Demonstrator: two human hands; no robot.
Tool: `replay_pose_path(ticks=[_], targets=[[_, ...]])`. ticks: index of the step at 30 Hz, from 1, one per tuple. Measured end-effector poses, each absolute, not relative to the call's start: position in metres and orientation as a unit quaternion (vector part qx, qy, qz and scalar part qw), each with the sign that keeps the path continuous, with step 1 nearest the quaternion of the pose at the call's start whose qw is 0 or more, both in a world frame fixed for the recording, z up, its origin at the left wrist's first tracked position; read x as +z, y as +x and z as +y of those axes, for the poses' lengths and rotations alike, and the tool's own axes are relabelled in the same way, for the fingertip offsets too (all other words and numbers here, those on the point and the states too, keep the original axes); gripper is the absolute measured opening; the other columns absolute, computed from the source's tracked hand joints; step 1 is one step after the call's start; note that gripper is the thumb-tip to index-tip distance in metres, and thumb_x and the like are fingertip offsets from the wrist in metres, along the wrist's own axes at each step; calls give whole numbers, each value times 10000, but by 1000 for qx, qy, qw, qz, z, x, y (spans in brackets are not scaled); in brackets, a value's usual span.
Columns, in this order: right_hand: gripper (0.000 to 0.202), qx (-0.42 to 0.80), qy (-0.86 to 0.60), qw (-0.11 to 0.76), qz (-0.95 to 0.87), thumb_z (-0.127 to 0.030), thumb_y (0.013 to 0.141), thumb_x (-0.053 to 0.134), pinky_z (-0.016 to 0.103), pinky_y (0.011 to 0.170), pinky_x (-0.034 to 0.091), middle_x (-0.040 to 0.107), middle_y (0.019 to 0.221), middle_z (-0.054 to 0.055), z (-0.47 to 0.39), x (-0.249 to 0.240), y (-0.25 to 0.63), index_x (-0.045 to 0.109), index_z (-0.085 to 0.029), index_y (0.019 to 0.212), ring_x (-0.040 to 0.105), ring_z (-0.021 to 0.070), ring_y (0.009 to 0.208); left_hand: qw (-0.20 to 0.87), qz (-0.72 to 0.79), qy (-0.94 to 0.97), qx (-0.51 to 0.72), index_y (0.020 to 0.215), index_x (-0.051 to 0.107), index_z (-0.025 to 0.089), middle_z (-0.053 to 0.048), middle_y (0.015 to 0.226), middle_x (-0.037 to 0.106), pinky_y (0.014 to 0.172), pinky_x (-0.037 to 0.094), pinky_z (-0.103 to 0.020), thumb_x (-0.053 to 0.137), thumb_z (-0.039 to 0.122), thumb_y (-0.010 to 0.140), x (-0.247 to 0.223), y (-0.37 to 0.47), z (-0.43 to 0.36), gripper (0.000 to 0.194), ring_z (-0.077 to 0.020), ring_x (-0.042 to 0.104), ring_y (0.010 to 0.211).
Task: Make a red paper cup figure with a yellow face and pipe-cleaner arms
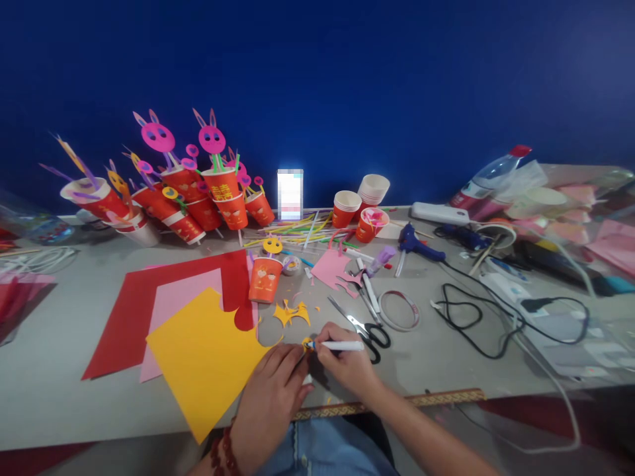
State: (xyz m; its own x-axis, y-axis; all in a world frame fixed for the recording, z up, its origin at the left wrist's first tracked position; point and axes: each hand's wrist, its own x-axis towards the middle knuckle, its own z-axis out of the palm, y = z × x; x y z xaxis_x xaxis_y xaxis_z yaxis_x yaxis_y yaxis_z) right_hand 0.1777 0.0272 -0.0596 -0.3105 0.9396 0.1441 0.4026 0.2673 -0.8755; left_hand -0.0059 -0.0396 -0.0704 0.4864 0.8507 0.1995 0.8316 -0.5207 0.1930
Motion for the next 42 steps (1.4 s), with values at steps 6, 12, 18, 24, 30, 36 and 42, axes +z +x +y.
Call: replay_pose_path(ticks=[6,12,18,24,30,36,42], targets=[[133,380,-470,346,-718,-218,813,515,228,546,390,577,591,-26,28,-59,177,589,-204,704,527,133,540,39,491,859,141,1286,583,166,-99,1311,654,1035,510,-477,564,294,961,-70,-6,-40,350,-288,593,1219],[142,382,-468,343,-719,-220,821,506,227,551,397,588,599,-22,28,-57,176,587,-205,706,540,135,549,45,492,858,140,1282,582,166,-93,1310,653,1037,512,-473,584,280,948,-68,-6,-40,353,-282,592,1219],[140,384,-469,340,-719,-229,828,505,224,540,396,585,593,-24,27,-56,176,590,-205,719,537,134,539,39,493,858,137,1273,588,169,-93,1304,658,1034,510,-481,579,285,951,-69,-6,-40,342,-291,594,1216],[130,382,-470,338,-720,-210,806,512,230,546,388,574,585,-26,28,-58,177,574,-208,692,526,136,541,40,493,858,140,1287,579,163,-96,1306,657,1033,512,-475,578,287,951,-69,-6,-40,357,-288,598,1213],[116,384,-472,343,-716,-190,770,503,233,529,370,551,568,-32,28,-59,178,546,-213,665,501,135,524,36,492,857,148,1290,578,164,-98,1309,657,1037,509,-470,543,305,973,-71,-6,-41,349,-281,594,1222],[119,388,-474,347,-710,-177,762,495,229,532,376,557,575,-31,27,-56,177,534,-217,656,507,134,528,40,494,856,146,1291,583,173,-92,1308,658,1037,507,-467,521,299,981,-70,-6,-41,340,-284,599,1216],[128,390,-471,344,-713,-198,780,499,228,534,372,548,573,-33,27,-55,177,556,-214,666,503,132,532,42,493,857,141,1287,584,160,-97,1299,660,1032,512,-470,549,280,968,-68,-5,-40,343,-284,602,1207]])
